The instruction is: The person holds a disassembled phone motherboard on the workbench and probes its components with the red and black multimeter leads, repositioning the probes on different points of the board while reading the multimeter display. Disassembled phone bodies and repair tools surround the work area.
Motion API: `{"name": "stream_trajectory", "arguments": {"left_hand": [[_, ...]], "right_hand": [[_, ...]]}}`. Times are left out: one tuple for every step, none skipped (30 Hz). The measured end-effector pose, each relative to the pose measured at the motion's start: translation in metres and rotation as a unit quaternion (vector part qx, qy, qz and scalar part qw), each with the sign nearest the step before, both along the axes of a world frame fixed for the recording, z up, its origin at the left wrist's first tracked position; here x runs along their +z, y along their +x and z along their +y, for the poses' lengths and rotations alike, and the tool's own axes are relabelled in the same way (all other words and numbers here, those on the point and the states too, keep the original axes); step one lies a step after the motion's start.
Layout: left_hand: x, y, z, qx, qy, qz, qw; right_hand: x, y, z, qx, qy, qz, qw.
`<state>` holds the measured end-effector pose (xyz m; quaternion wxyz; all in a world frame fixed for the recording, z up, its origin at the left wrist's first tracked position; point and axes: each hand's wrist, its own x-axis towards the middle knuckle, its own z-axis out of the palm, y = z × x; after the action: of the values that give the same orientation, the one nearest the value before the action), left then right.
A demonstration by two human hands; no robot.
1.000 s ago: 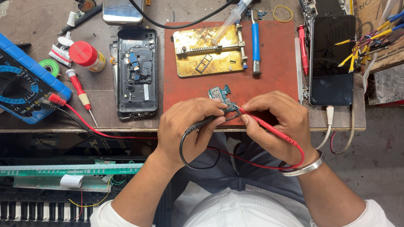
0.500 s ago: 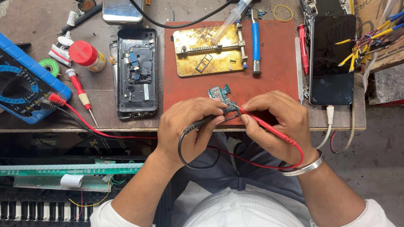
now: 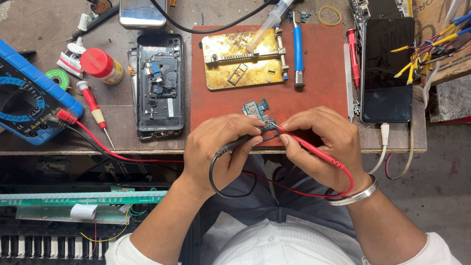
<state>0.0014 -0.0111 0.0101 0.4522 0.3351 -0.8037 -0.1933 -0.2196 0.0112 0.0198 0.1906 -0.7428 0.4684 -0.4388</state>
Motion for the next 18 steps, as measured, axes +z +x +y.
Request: {"name": "stream_trajectory", "arguments": {"left_hand": [[0.0002, 0.0000, -0.0001, 0.000, 0.000, -0.001, 1.000], [0.0005, 0.0000, -0.0002, -0.001, 0.000, -0.001, 1.000], [0.0006, -0.0001, -0.0001, 0.001, -0.003, -0.002, 1.000], [0.0008, -0.0002, 0.0000, 0.002, -0.005, -0.003, 1.000], [0.0009, -0.0004, 0.0001, 0.003, -0.008, -0.004, 1.000], [0.0010, -0.0005, 0.0001, 0.003, -0.009, -0.004, 1.000], [0.0011, -0.0006, 0.0000, 0.003, -0.009, -0.004, 1.000], [0.0012, -0.0006, -0.0001, 0.004, -0.010, -0.005, 1.000], [0.0013, -0.0006, -0.0001, 0.003, -0.011, -0.005, 1.000], [0.0014, -0.0005, -0.0001, 0.003, -0.011, -0.006, 1.000], [0.0014, -0.0005, -0.0002, 0.003, -0.011, -0.006, 1.000], [0.0015, -0.0004, -0.0001, 0.003, -0.012, -0.008, 1.000], [0.0015, -0.0004, 0.0001, 0.004, -0.012, -0.009, 1.000], [0.0016, -0.0003, 0.0001, 0.004, -0.012, -0.011, 1.000], [0.0016, -0.0004, 0.0001, 0.004, -0.012, -0.011, 1.000], [0.0016, -0.0005, 0.0001, 0.004, -0.012, -0.011, 1.000], [0.0016, -0.0006, 0.0001, 0.004, -0.012, -0.011, 1.000], [0.0016, -0.0005, 0.0001, 0.003, -0.012, -0.011, 1.000]], "right_hand": [[0.0002, -0.0001, -0.0001, -0.001, 0.001, 0.001, 1.000], [0.0004, -0.0001, -0.0001, -0.002, 0.003, 0.002, 1.000], [0.0006, 0.0000, -0.0002, -0.001, 0.001, 0.003, 1.000], [0.0008, 0.0000, -0.0004, 0.000, -0.001, 0.004, 1.000], [0.0010, 0.0001, -0.0005, 0.001, -0.002, 0.005, 1.000], [0.0013, 0.0001, -0.0006, 0.003, -0.002, 0.005, 1.000], [0.0017, 0.0000, -0.0009, 0.005, -0.003, 0.006, 1.000], [0.0022, -0.0001, -0.0011, 0.006, -0.003, 0.007, 1.000], [0.0026, 0.0000, -0.0012, 0.010, -0.004, 0.005, 1.000], [0.0029, 0.0002, -0.0013, 0.013, -0.005, 0.003, 1.000], [0.0034, 0.0002, -0.0014, 0.017, -0.006, 0.001, 1.000], [0.0039, 0.0000, -0.0017, 0.019, -0.006, 0.002, 1.000], [0.0044, -0.0004, -0.0022, 0.021, -0.006, 0.003, 1.000], [0.0048, -0.0007, -0.0024, 0.023, -0.006, 0.004, 1.000], [0.0051, -0.0007, -0.0023, 0.023, -0.005, 0.004, 1.000], [0.0053, -0.0007, -0.0021, 0.022, -0.005, 0.004, 1.000], [0.0054, -0.0008, -0.0021, 0.022, -0.004, 0.004, 1.000], [0.0054, -0.0009, -0.0022, 0.022, -0.002, 0.002, 1.000]]}}
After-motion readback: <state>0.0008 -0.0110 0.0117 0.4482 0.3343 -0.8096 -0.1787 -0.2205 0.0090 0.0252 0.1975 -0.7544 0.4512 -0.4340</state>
